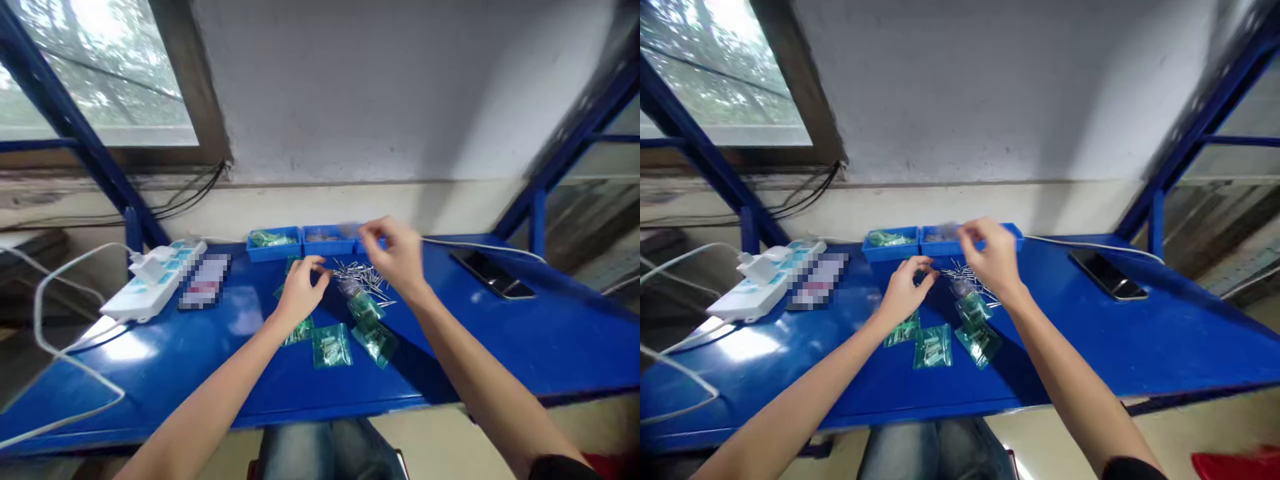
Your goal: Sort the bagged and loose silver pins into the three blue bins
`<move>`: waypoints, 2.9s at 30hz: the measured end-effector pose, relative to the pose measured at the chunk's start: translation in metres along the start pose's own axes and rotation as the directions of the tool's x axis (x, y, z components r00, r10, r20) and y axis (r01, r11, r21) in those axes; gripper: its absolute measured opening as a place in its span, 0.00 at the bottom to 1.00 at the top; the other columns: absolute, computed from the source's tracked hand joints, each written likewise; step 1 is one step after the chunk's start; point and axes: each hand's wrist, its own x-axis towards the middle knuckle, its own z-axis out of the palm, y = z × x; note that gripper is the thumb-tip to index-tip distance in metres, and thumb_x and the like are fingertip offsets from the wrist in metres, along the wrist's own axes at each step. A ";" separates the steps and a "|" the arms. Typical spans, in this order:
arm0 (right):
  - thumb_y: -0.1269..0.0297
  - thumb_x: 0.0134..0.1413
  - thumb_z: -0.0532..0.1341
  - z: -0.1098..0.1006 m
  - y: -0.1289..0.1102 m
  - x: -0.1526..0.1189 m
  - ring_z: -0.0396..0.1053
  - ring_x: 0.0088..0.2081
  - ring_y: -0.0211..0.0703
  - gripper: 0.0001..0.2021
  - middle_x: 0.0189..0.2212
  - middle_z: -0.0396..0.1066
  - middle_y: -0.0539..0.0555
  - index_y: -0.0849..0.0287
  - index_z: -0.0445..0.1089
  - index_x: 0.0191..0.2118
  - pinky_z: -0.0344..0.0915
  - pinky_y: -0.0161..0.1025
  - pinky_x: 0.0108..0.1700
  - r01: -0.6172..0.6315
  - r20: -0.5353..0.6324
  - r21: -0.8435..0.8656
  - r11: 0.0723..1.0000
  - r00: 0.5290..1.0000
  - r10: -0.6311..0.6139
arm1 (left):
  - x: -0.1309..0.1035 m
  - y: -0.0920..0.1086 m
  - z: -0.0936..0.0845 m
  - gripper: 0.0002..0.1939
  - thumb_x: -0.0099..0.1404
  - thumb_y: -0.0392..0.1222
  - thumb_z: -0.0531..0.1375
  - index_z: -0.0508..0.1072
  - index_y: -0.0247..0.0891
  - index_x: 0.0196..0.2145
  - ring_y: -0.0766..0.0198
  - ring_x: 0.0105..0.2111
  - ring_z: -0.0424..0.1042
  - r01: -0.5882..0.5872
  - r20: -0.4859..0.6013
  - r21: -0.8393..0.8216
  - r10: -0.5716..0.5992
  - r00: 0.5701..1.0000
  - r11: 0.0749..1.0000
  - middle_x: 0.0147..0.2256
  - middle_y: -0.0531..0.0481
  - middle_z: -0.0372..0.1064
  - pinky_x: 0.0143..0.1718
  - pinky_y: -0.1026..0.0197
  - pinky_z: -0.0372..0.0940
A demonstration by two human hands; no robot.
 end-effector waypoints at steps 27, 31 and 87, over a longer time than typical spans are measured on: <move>0.67 0.54 0.58 0.024 0.002 -0.057 0.62 0.33 0.43 0.04 0.28 0.66 0.53 0.59 0.67 0.29 0.60 0.43 0.39 -0.355 0.560 -0.019 0.935 0.771 0.304 | -0.003 -0.021 0.008 0.18 0.64 0.45 0.55 0.64 0.42 0.52 0.51 0.46 0.66 -0.091 0.404 0.293 -0.037 0.914 0.952 0.41 0.47 0.70 0.41 0.52 0.61; 0.62 0.58 0.55 -0.019 -0.001 0.002 0.63 0.35 0.43 0.03 0.32 0.63 0.52 0.54 0.64 0.36 0.60 0.43 0.37 -0.260 -0.338 0.045 0.964 0.905 0.260 | -0.006 -0.021 0.009 0.14 0.64 0.50 0.56 0.71 0.45 0.45 0.49 0.46 0.65 -0.149 0.416 0.338 -0.006 0.909 0.929 0.44 0.46 0.68 0.44 0.48 0.57; 0.66 0.57 0.56 0.033 -0.002 -0.075 0.59 0.42 0.49 0.07 0.36 0.67 0.59 0.60 0.71 0.35 0.55 0.45 0.43 0.051 0.858 0.004 0.999 0.513 -0.029 | 0.008 -0.026 -0.017 0.12 0.65 0.42 0.50 0.73 0.42 0.36 0.56 0.40 0.70 -0.152 0.314 0.375 0.029 0.949 0.915 0.36 0.49 0.75 0.48 0.51 0.57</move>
